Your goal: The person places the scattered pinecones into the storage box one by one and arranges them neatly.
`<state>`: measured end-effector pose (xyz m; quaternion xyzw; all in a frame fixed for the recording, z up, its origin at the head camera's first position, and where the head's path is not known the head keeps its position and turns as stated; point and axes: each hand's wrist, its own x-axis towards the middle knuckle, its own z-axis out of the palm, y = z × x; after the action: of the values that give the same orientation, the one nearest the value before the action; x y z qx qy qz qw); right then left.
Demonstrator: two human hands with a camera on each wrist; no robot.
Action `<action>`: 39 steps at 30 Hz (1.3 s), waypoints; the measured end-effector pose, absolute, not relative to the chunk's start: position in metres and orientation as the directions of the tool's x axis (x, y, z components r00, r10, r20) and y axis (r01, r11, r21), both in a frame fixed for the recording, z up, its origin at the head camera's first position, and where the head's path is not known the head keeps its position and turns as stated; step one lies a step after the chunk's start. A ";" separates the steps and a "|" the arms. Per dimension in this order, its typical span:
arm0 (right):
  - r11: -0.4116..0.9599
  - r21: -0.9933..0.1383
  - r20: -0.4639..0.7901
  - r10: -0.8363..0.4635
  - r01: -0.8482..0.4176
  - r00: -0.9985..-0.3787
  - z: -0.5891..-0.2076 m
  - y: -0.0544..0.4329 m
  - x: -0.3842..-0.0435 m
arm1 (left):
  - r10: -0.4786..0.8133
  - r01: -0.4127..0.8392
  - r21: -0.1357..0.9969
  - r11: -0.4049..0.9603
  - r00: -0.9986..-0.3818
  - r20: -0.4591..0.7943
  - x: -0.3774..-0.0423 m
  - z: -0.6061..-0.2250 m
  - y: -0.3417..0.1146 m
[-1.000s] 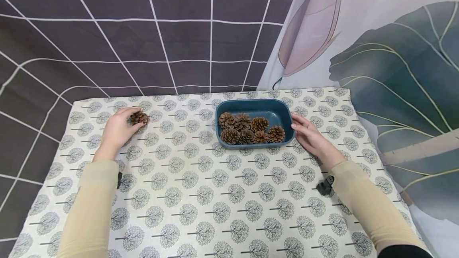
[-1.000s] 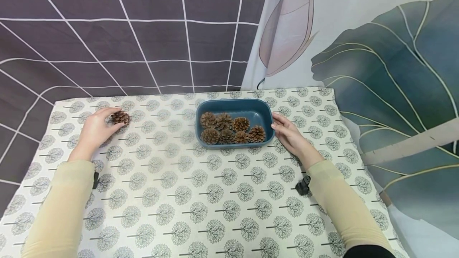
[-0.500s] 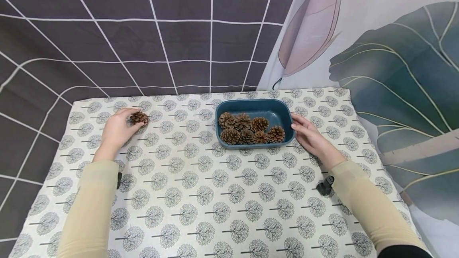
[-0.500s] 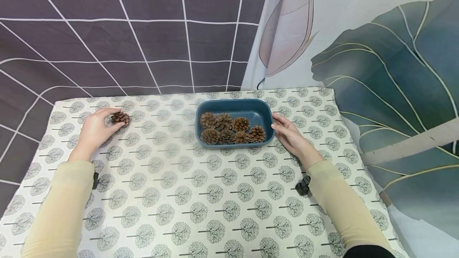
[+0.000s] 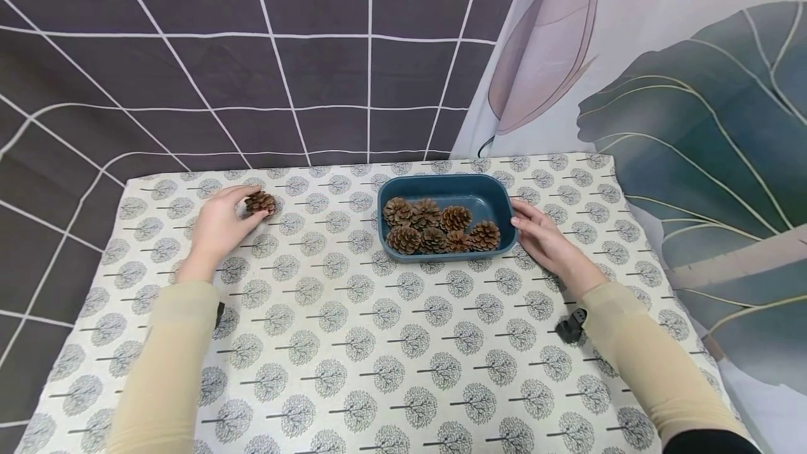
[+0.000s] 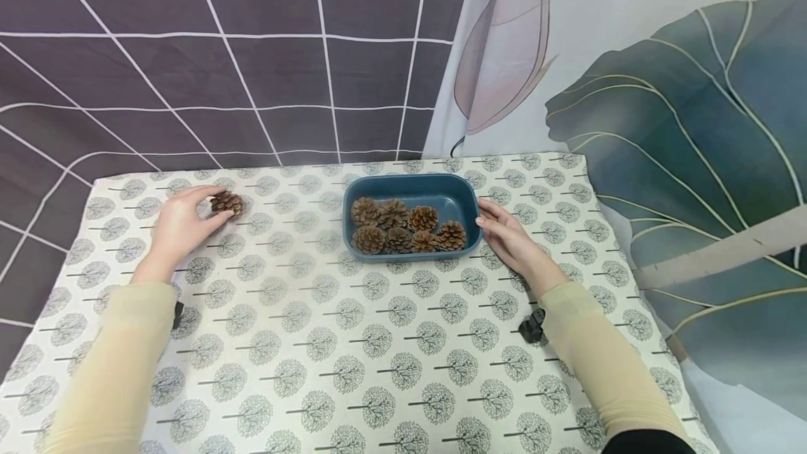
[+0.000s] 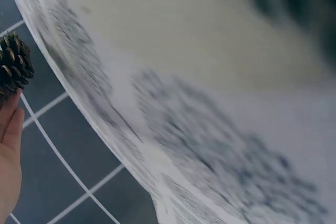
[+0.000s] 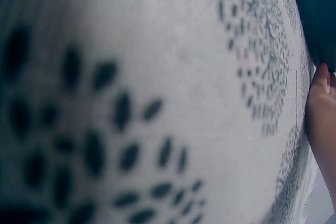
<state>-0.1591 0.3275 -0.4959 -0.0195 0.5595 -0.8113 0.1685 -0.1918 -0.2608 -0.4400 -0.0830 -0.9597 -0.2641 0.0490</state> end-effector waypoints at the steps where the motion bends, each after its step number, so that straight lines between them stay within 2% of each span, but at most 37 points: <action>1: -0.315 -0.915 -0.157 -0.294 0.251 -0.943 -0.496 0.328 -0.159 | 0.136 0.188 0.502 0.844 -0.981 0.139 -0.192 -0.439 -0.258; 21: -0.321 -0.914 -0.153 -0.297 0.250 -0.942 -0.495 0.328 -0.158 | 0.252 0.298 0.552 0.779 -0.955 0.159 -0.205 -0.432 -0.186; 28: -0.285 -0.926 -0.162 -0.287 0.246 -0.944 -0.496 0.329 -0.158 | 0.298 0.351 0.573 0.741 -0.936 0.188 -0.212 -0.428 -0.154; 39: -0.329 -0.911 -0.149 -0.297 0.247 -0.943 -0.498 0.329 -0.160 | 0.368 0.422 0.589 0.689 -0.904 0.218 -0.215 -0.416 -0.107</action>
<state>-0.1598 0.3288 -0.4980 -0.0224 0.5546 -0.8149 0.1669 -0.2148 -0.1069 -0.4161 -0.2152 -0.9181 -0.3303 0.0413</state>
